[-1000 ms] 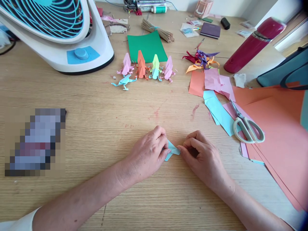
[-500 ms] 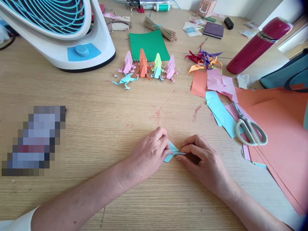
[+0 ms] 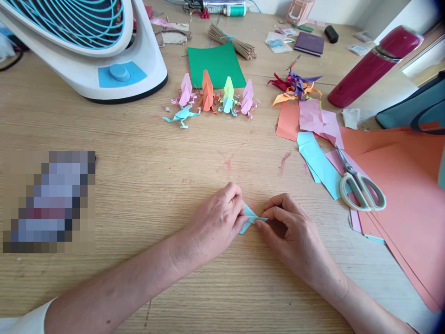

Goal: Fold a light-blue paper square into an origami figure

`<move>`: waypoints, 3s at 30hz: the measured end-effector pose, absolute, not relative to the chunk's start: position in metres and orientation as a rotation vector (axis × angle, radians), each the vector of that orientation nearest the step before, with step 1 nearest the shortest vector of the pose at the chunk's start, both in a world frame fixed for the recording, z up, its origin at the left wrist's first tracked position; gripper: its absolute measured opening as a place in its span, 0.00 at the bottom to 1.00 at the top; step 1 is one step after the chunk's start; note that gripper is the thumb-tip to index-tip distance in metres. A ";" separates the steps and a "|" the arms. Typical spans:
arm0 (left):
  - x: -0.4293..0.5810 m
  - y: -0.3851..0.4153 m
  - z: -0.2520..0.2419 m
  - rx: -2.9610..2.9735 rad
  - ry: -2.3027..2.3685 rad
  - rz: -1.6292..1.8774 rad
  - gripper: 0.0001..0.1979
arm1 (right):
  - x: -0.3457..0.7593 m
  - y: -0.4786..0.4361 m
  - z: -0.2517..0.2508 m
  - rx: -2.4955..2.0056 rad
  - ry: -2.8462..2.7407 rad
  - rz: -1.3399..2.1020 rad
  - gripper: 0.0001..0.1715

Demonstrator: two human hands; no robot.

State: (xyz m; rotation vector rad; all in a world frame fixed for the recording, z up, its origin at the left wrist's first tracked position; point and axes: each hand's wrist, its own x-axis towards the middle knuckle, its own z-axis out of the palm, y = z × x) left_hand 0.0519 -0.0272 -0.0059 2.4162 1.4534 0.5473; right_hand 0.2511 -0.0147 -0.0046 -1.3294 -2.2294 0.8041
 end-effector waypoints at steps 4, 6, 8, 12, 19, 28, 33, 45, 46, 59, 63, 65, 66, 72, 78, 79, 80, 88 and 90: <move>0.052 -0.027 -0.006 2.371 1.464 0.519 0.05 | 0.250 -0.014 -0.004 -1.344 -2.223 0.813 0.09; 0.053 -0.027 -0.005 2.351 1.472 0.514 0.05 | 0.250 -0.014 -0.003 -1.355 -2.215 0.802 0.11; 0.053 -0.027 -0.005 2.331 1.478 0.513 0.05 | 0.250 -0.014 -0.003 -1.366 -2.214 0.783 0.10; 0.053 -0.027 -0.004 2.300 1.479 0.511 0.05 | 0.249 -0.013 -0.003 -1.393 -2.194 0.800 0.05; 0.054 -0.027 -0.003 2.309 1.488 0.492 0.05 | 0.250 -0.013 -0.005 -1.399 -2.188 0.816 0.06; 0.054 -0.028 -0.003 2.222 1.458 0.549 0.03 | 0.249 -0.010 -0.006 -1.397 -2.197 0.766 0.09; 0.045 -0.026 -0.002 2.139 1.368 0.617 0.09 | 0.249 -0.009 -0.007 -1.401 -2.207 0.769 0.08; 0.047 -0.023 -0.001 2.127 1.441 0.528 0.05 | 0.249 -0.009 -0.005 -1.393 -2.218 0.771 0.09; 0.048 -0.023 -0.002 2.162 1.444 0.517 0.05 | 0.249 -0.009 -0.005 -1.393 -2.220 0.769 0.09; 0.048 -0.025 -0.004 2.233 1.419 0.508 0.04 | 0.249 -0.009 -0.007 -1.383 -2.226 0.768 0.10; 0.047 -0.025 -0.006 2.268 1.391 0.500 0.05 | 0.249 -0.009 -0.007 -1.384 -2.228 0.773 0.09; 0.046 -0.025 -0.007 2.304 1.376 0.510 0.06 | 0.249 -0.009 -0.007 -1.382 -2.234 0.773 0.09; 0.046 -0.025 -0.008 2.314 1.369 0.513 0.07 | 0.250 -0.009 -0.008 -1.383 -2.241 0.772 0.09; 0.048 -0.023 -0.004 2.304 1.376 0.461 0.06 | 0.250 -0.009 -0.006 -1.381 -2.268 0.757 0.05; 0.056 -0.023 0.001 2.203 1.524 0.448 0.04 | 0.250 -0.010 -0.007 -1.368 -2.265 0.732 0.05; 0.057 -0.024 0.000 2.191 1.548 0.445 0.04 | 0.250 -0.010 -0.008 -1.367 -2.264 0.729 0.05; 0.058 -0.024 0.000 2.184 1.570 0.442 0.04 | 0.250 -0.010 -0.008 -1.367 -2.264 0.726 0.05; 0.060 -0.024 -0.003 2.192 1.588 0.459 0.03 | 0.249 -0.010 -0.008 -1.356 -2.251 0.749 0.04; 0.057 -0.024 -0.003 2.199 1.555 0.469 0.02 | 0.249 -0.010 -0.008 -1.350 -2.256 0.750 0.04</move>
